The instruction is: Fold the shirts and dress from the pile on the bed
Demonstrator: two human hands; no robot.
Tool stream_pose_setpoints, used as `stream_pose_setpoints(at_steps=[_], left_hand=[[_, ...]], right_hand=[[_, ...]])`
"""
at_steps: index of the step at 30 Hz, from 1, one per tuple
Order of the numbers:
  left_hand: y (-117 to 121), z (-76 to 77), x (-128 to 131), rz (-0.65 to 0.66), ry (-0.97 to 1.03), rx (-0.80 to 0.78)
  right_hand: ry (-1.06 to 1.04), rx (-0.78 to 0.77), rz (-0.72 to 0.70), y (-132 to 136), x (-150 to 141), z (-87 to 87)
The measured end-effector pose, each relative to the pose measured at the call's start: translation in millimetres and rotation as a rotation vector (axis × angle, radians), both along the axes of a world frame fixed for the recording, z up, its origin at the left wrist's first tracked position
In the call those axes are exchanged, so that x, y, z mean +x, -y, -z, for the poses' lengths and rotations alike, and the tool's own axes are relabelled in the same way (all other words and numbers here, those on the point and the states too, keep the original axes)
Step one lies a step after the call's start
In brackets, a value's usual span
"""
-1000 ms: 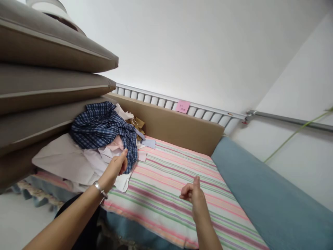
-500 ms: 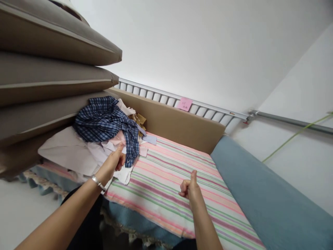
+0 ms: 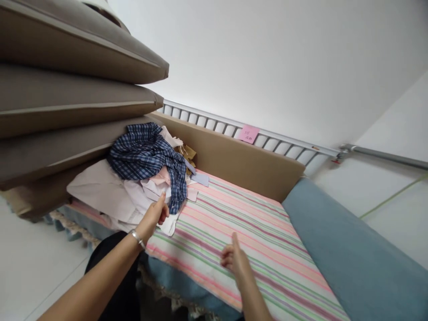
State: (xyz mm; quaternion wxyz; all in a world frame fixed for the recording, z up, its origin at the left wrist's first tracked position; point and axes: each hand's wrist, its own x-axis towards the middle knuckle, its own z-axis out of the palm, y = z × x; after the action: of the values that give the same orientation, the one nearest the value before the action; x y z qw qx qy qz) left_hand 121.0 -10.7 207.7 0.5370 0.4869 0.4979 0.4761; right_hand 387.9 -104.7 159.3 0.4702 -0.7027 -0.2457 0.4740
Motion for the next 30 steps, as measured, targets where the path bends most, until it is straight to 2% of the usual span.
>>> stream_pose_setpoints(at_steps=[2, 4, 6, 9, 12, 16, 18, 24, 30], left_hand=[[10.6, -5.0, 14.6, 0.043, 0.111, 0.069], [23.1, -12.5, 30.7, 0.09, 0.194, 0.145], [35.7, -19.2, 44.9, 0.123, 0.224, 0.205], [51.2, -24.4, 59.3, 0.162, 0.247, 0.264], [59.0, -25.6, 66.9, 0.243, 0.403, 0.197], [58.5, -27.4, 70.2, 0.278, 0.718, -0.073], [57.5, -29.0, 70.2, 0.278, 0.785, -0.142], [65.2, -33.5, 74.9, 0.296, 0.747, -0.036], [73.8, -35.8, 82.3, 0.333, 0.76, -0.043]], right_hand=[[-0.096, 0.03, -0.13, 9.2, -42.9, 12.6], [-0.2, 0.145, -0.293, 21.1, -87.7, 18.8], [-0.339, 0.273, -0.393, 32.1, -123.6, 18.2], [-0.572, 0.406, -0.454, 42.3, -152.1, 8.7], [-0.725, 0.454, -0.471, 47.7, -159.2, -2.7], [-0.783, 0.445, -0.502, 54.1, -163.6, -13.6], [-0.804, 0.443, -0.512, 57.2, -167.0, -17.2], [-0.774, 0.465, -0.521, 68.4, -168.3, -20.9], [-0.718, 0.513, -0.532, 73.8, -165.8, -11.7]])
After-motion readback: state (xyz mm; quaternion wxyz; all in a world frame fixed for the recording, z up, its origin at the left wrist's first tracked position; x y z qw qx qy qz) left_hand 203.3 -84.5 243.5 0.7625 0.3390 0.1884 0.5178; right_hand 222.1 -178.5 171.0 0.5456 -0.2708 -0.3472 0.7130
